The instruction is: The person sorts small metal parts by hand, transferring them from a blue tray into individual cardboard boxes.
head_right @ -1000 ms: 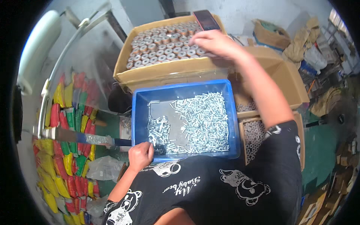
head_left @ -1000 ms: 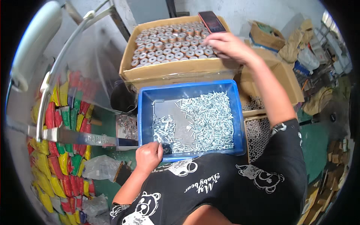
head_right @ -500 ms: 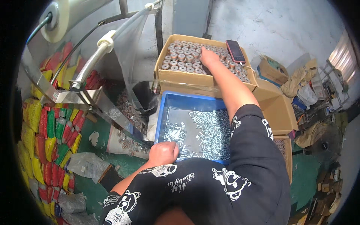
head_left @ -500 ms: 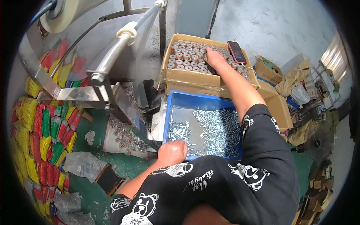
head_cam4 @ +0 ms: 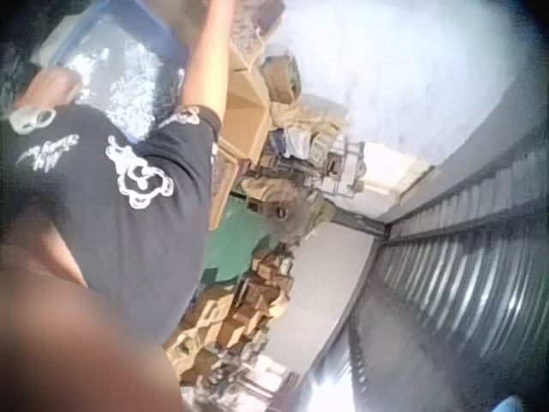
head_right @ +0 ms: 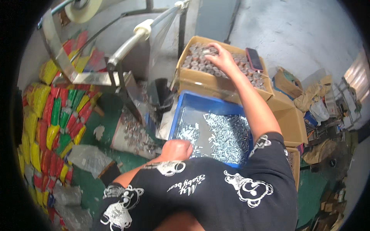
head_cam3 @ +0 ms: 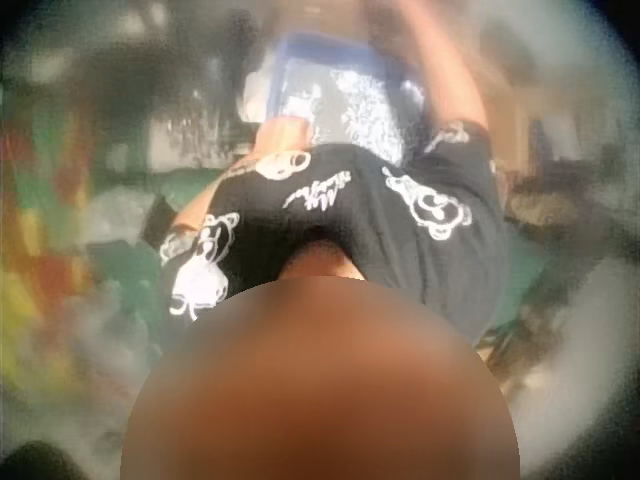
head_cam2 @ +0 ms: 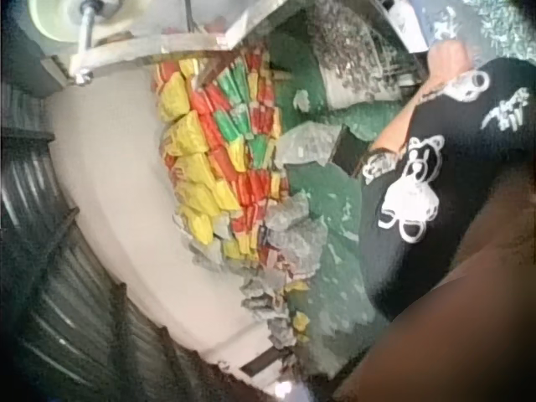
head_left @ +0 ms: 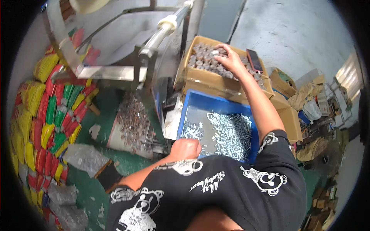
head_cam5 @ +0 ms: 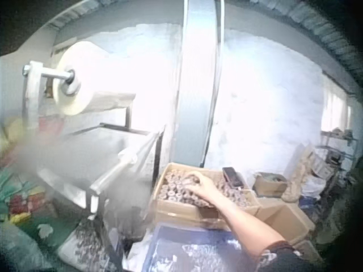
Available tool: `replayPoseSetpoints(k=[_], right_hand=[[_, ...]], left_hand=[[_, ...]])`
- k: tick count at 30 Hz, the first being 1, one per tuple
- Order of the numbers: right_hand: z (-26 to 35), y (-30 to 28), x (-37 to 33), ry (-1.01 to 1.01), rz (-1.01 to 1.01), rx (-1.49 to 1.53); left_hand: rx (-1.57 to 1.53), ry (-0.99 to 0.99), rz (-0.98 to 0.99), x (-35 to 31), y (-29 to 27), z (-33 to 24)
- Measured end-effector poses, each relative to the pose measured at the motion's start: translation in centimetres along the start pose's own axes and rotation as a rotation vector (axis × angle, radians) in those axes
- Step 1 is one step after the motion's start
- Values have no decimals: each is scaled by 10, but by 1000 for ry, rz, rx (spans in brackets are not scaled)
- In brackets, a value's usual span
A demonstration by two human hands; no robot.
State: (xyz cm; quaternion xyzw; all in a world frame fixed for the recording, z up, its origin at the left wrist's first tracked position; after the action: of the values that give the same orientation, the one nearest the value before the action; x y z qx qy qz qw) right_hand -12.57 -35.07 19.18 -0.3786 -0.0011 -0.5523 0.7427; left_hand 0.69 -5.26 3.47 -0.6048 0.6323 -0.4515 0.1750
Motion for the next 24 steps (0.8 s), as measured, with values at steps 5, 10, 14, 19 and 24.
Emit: replayPoseSetpoints(k=[5,10,14,19,24], right_hand=[[59,146,-59,254,554,226],[20,167,-56,84,276,42],[-9,105,-143,-196,296,-159],[-113,35,-296,161,938,-799],[-97,23,-331,-80,682,-836]], left_hand=[[34,19,33,5,6,-3],[25,64,32,13,5,-7],[70,6,4,7,0,-5],[171,11,-5,7,5,-5],[283,11,20,7,6,-16]])
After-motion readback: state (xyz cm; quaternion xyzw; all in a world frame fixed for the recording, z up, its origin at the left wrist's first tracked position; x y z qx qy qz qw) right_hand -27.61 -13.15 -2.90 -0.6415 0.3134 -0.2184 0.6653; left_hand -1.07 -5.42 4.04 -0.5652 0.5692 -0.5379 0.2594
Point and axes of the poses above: each hand's wrist, its own x-axis towards the middle knuckle, its own y-axis out of the palm, z = x × y, the point moved 7 cm from there along x, towards the middle knuckle, and after that the axes turned 1 degree about -y, right-handed, at the moved point
